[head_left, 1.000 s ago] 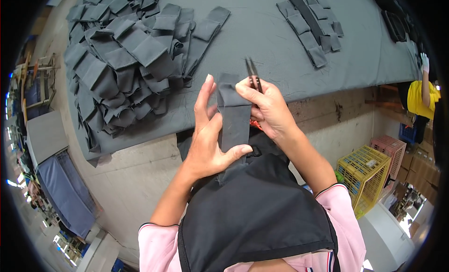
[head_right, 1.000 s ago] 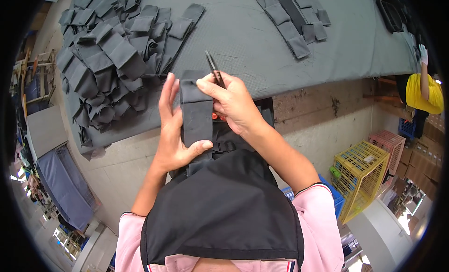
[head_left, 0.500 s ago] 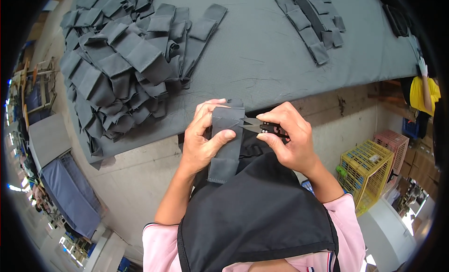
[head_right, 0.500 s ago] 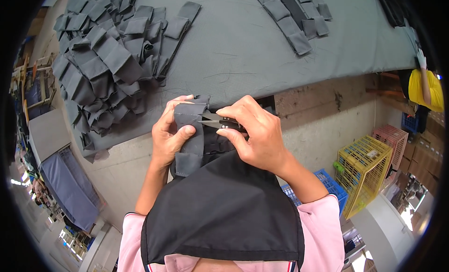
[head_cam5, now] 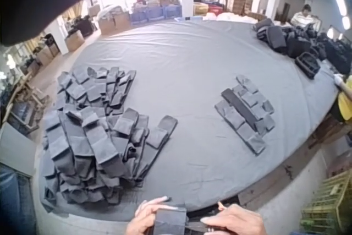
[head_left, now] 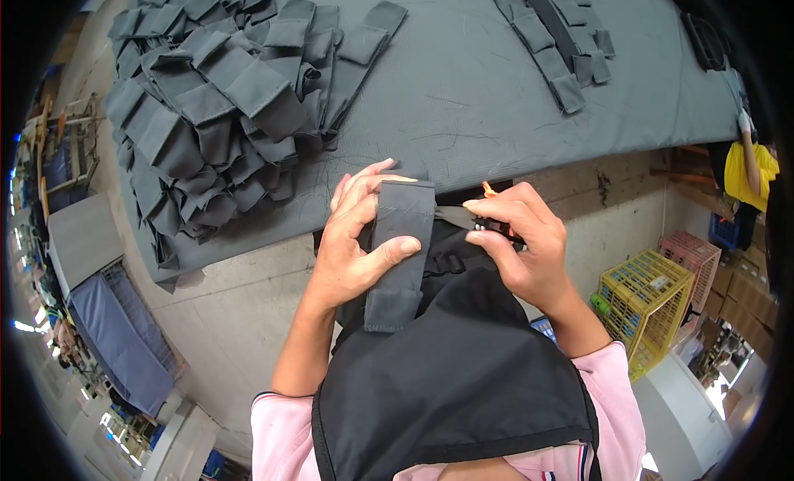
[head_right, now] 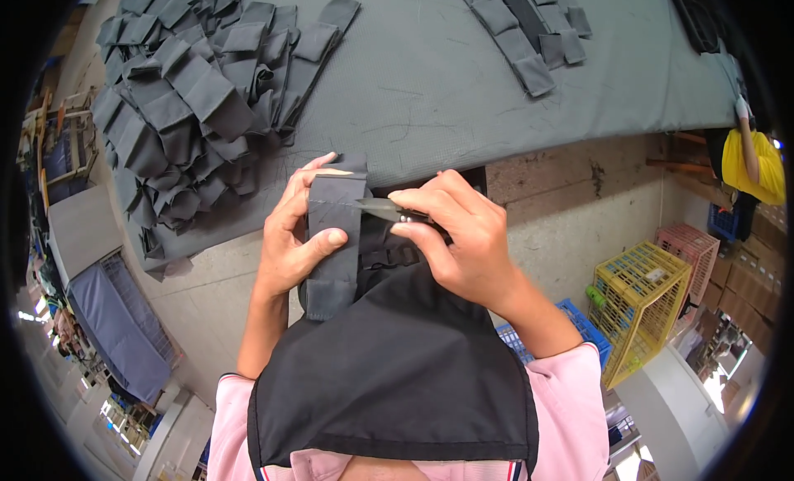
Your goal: Using small snips to trim excess threads or material from black fabric pouch components at a workstation.
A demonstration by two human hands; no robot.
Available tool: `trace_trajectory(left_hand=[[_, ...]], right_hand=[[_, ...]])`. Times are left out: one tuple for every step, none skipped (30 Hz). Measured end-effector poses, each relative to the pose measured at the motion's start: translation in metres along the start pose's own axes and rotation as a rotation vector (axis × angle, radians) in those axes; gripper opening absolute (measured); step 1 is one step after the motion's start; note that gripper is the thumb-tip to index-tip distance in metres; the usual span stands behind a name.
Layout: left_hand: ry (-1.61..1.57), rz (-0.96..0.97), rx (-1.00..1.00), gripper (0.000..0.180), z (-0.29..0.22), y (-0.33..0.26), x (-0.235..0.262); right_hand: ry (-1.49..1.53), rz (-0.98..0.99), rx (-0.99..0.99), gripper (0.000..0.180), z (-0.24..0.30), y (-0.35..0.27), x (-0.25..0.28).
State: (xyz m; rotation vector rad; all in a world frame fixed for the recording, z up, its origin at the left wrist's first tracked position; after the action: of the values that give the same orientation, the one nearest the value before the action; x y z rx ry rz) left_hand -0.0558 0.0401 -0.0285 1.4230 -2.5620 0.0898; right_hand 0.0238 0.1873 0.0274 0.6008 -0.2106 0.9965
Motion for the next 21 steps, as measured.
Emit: trace_trajectory(left_hand=[[0.002,0.01,-0.005,0.044,0.0,0.001,0.0],[0.003,0.019,-0.01,0.045,0.0,0.002,-0.001],[0.003,0.019,-0.011,0.045,-0.001,0.002,-0.001],[0.004,0.023,-0.009,0.046,-0.003,0.001,-0.001],[0.005,0.027,-0.007,0.047,-0.004,0.001,-0.002],[0.007,0.022,-0.008,0.047,-0.003,0.0,-0.001],[0.038,0.026,-0.021,0.047,-0.002,0.0,-0.001],[0.069,0.03,-0.033,0.047,-0.001,-0.001,0.0],[0.074,0.026,-0.031,0.047,-0.001,-0.002,0.0],[0.07,0.043,-0.032,0.047,-0.001,-0.002,-0.003],[0.067,0.061,-0.034,0.048,-0.002,-0.004,-0.005],[0.065,0.061,-0.033,0.048,-0.003,-0.003,-0.005],[0.08,0.082,-0.038,0.048,-0.005,-0.004,-0.007],[0.094,0.103,-0.043,0.049,-0.006,-0.004,-0.01],[0.095,0.101,-0.043,0.049,-0.006,-0.005,-0.009],[0.099,0.102,-0.043,0.051,-0.005,-0.005,-0.009],[0.103,0.103,-0.043,0.054,-0.005,-0.005,-0.009],[0.103,0.101,-0.042,0.054,-0.006,-0.005,-0.008],[0.105,0.102,-0.045,0.055,-0.007,-0.005,-0.008],[0.108,0.103,-0.047,0.057,-0.008,-0.005,-0.008],[0.107,0.103,-0.047,0.057,-0.008,-0.005,-0.008]], right_hand=[[0.006,0.001,-0.03,0.024,-0.001,-0.001,0.001],[0.012,0.002,-0.059,0.024,-0.002,-0.001,0.001],[-0.001,0.041,-0.07,0.024,-0.004,-0.002,-0.002],[-0.001,0.041,-0.069,0.024,-0.005,-0.002,-0.003],[0.002,0.036,-0.061,0.024,-0.006,-0.003,-0.003],[0.007,0.033,-0.049,0.024,-0.007,-0.003,-0.004],[0.01,0.036,-0.045,0.024,-0.005,-0.002,-0.003],[0.012,0.014,-0.037,0.025,-0.002,0.001,0.0],[0.016,-0.008,-0.031,0.026,0.001,0.001,0.002],[0.022,-0.005,-0.03,0.026,0.001,0.002,0.0],[0.044,0.008,-0.03,0.027,0.002,0.002,-0.005],[0.058,0.019,-0.032,0.027,0.001,0.002,-0.007],[0.056,0.02,-0.033,0.027,0.001,0.002,-0.008],[0.041,0.059,-0.022,0.028,0.001,0.0,-0.013],[0.029,0.1,-0.01,0.028,0.002,-0.001,-0.018],[0.031,0.102,-0.008,0.028,0.002,-0.001,-0.019],[0.012,0.098,0.006,0.028,0.003,-0.001,-0.019],[-0.007,0.094,0.02,0.028,0.004,-0.001,-0.02],[-0.007,0.095,0.02,0.028,0.004,-0.001,-0.021],[-0.009,0.077,0.027,0.028,0.004,-0.002,-0.021],[-0.011,0.06,0.033,0.028,0.005,-0.002,-0.02]])
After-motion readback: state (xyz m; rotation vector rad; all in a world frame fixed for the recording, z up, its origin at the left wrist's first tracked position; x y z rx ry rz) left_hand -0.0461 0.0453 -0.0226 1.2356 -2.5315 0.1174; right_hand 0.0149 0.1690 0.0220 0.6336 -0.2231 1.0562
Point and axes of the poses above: each hand's wrist, its own y-axis towards the middle knuckle, its own x-axis out of the back of the hand, z = x × y, the point moved 9 cm from there along y, towards the middle knuckle, and after that the axes turned 14 degrees about -z, right-handed, at the moved point
